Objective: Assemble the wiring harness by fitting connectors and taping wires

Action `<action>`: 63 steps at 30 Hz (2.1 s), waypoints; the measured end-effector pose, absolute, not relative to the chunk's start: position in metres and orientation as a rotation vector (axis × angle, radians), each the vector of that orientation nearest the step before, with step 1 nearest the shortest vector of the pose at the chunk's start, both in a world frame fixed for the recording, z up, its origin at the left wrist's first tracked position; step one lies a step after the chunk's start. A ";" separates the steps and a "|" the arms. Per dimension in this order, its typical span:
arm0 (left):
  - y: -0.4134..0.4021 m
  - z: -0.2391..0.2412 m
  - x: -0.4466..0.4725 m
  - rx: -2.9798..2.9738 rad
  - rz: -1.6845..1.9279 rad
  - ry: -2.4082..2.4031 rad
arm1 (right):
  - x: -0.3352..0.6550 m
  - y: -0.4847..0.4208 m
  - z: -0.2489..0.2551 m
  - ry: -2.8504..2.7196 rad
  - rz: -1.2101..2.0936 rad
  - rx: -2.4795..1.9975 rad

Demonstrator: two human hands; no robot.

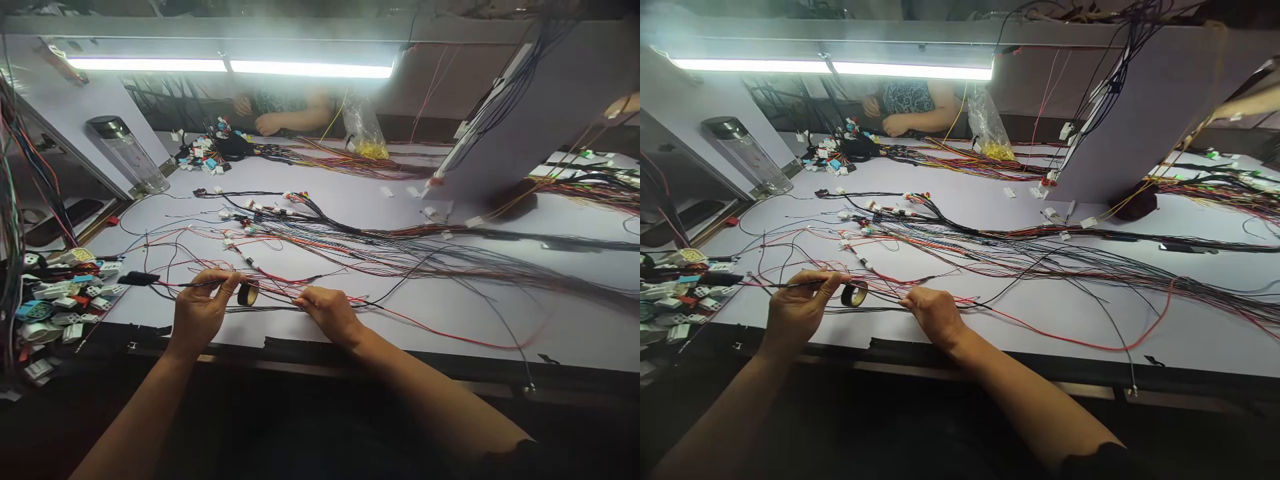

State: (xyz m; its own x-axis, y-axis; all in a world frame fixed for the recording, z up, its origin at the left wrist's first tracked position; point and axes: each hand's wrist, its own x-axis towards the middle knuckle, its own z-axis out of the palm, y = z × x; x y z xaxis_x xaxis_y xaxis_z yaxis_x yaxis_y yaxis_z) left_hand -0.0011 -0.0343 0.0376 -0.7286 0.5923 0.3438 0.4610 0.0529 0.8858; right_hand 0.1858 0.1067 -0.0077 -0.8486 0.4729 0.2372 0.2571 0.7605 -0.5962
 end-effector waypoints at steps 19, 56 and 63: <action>-0.041 0.047 0.001 0.909 1.843 2.148 | 0.132 0.023 0.025 -1.899 1.657 -0.548; -0.056 0.015 -0.002 0.679 1.812 1.791 | 0.135 0.075 0.029 -0.519 2.598 -0.983; -0.058 0.027 -0.007 0.857 1.827 1.916 | 0.154 0.067 0.026 -1.531 2.033 -0.783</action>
